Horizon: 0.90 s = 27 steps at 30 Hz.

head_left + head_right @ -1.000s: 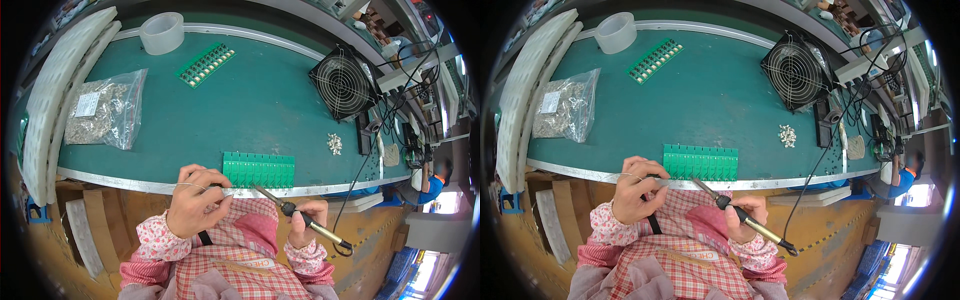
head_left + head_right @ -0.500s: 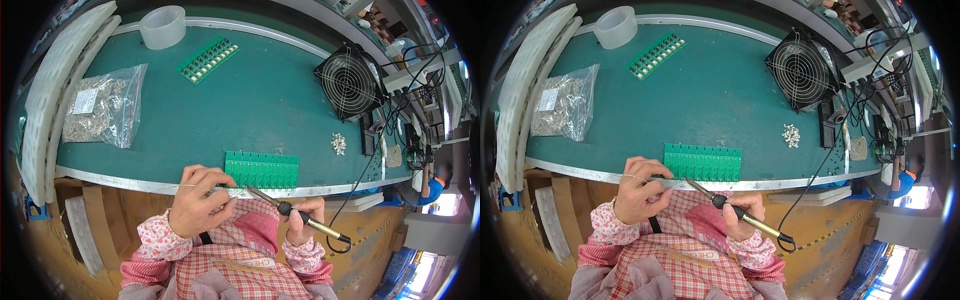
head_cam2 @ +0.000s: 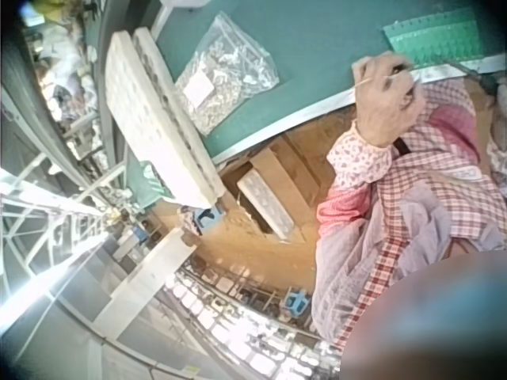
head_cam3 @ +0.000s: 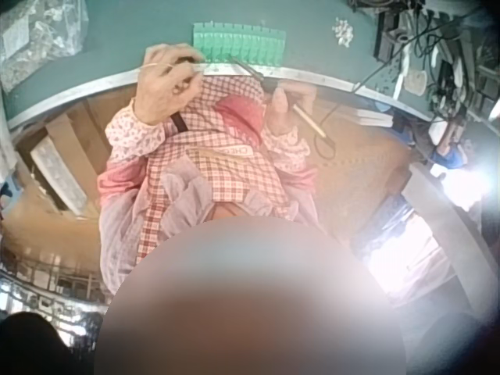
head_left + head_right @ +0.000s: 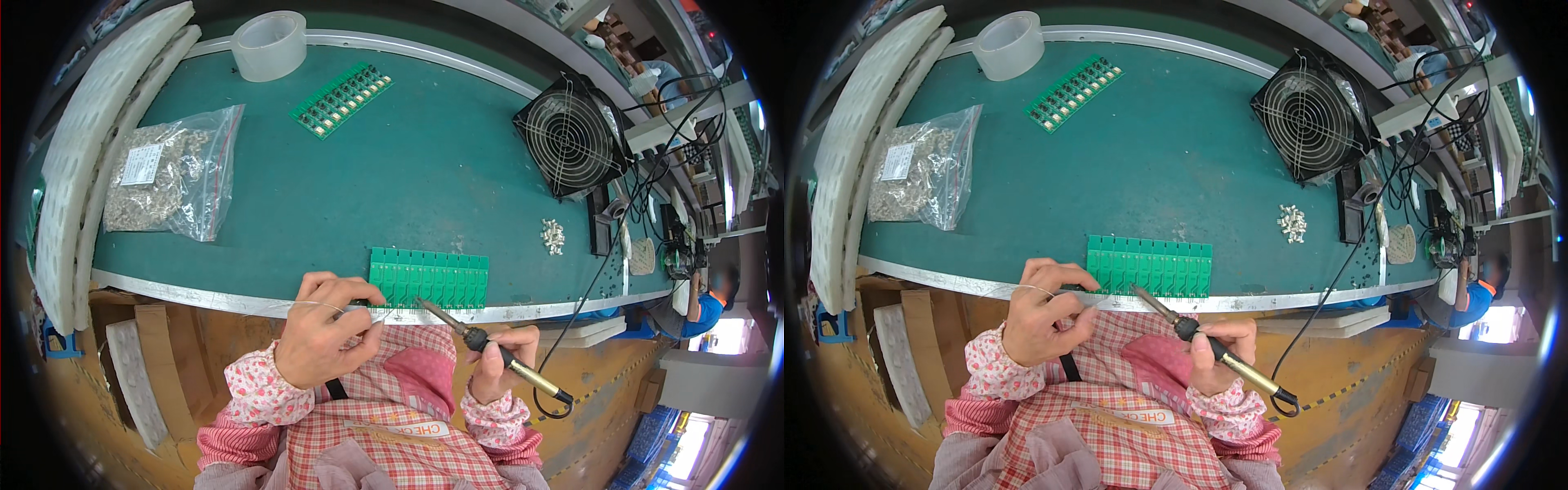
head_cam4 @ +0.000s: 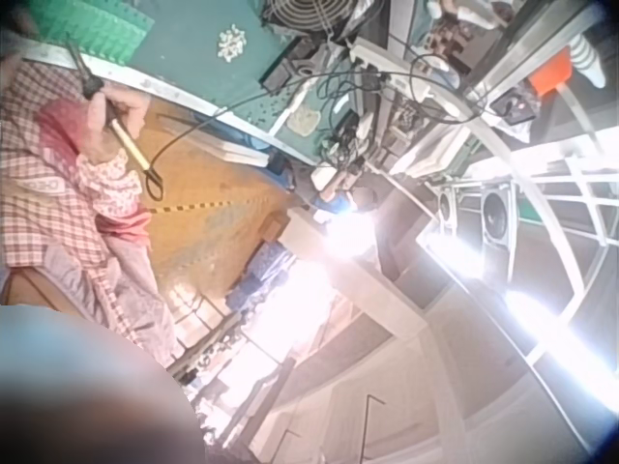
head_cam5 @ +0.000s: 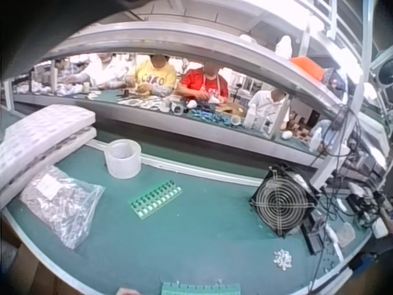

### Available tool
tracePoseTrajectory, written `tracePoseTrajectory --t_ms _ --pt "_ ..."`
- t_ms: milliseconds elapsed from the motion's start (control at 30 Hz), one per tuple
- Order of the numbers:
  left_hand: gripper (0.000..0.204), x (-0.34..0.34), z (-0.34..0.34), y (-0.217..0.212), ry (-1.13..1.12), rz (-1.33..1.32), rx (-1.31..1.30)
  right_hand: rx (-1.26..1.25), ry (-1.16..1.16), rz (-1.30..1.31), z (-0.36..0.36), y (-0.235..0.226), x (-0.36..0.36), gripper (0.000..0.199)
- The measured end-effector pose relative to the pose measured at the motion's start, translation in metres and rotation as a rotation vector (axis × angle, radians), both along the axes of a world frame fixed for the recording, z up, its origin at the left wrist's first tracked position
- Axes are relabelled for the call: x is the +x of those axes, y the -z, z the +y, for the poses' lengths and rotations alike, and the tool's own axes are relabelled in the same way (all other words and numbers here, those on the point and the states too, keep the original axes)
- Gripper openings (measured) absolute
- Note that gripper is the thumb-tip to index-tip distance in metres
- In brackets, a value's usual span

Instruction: The person solders electronic components onto a green PCB strip using a soldering iron and solder wire.

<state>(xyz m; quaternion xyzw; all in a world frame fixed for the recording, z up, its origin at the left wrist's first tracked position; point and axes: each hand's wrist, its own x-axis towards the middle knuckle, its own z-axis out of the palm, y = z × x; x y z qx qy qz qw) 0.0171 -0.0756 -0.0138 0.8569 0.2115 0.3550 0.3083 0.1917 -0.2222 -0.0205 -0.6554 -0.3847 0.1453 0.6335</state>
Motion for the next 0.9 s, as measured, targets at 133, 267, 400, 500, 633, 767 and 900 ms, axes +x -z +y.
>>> tracePoseTrajectory --t_ms 133,267,400,500,633,767,900 --pt "0.018 -0.005 0.001 0.001 -0.002 0.000 -0.059 0.036 0.025 0.081 0.005 -0.005 -0.002 0.027" --pt "0.016 -0.006 0.002 0.001 -0.001 -0.016 -0.077 0.020 -0.057 0.088 0.004 0.000 -0.006 0.026" --pt "0.016 -0.007 0.002 0.001 0.003 -0.021 -0.084 -0.011 -0.108 0.089 0.005 0.001 -0.007 0.024" --pt "0.016 -0.006 0.002 0.002 0.007 -0.027 -0.087 0.019 -0.197 0.146 0.002 0.004 -0.003 0.020" --pt "0.017 -0.004 0.002 0.002 0.009 -0.020 -0.069 0.037 -0.208 0.146 0.002 0.006 -0.003 0.019" --pt "0.018 -0.004 0.002 0.002 0.003 -0.005 -0.057 0.041 -0.201 0.122 0.002 0.005 -0.004 0.018" --pt "0.019 -0.003 0.002 -0.001 0.003 0.011 -0.056 0.047 -0.206 0.132 0.002 0.004 -0.004 0.018"
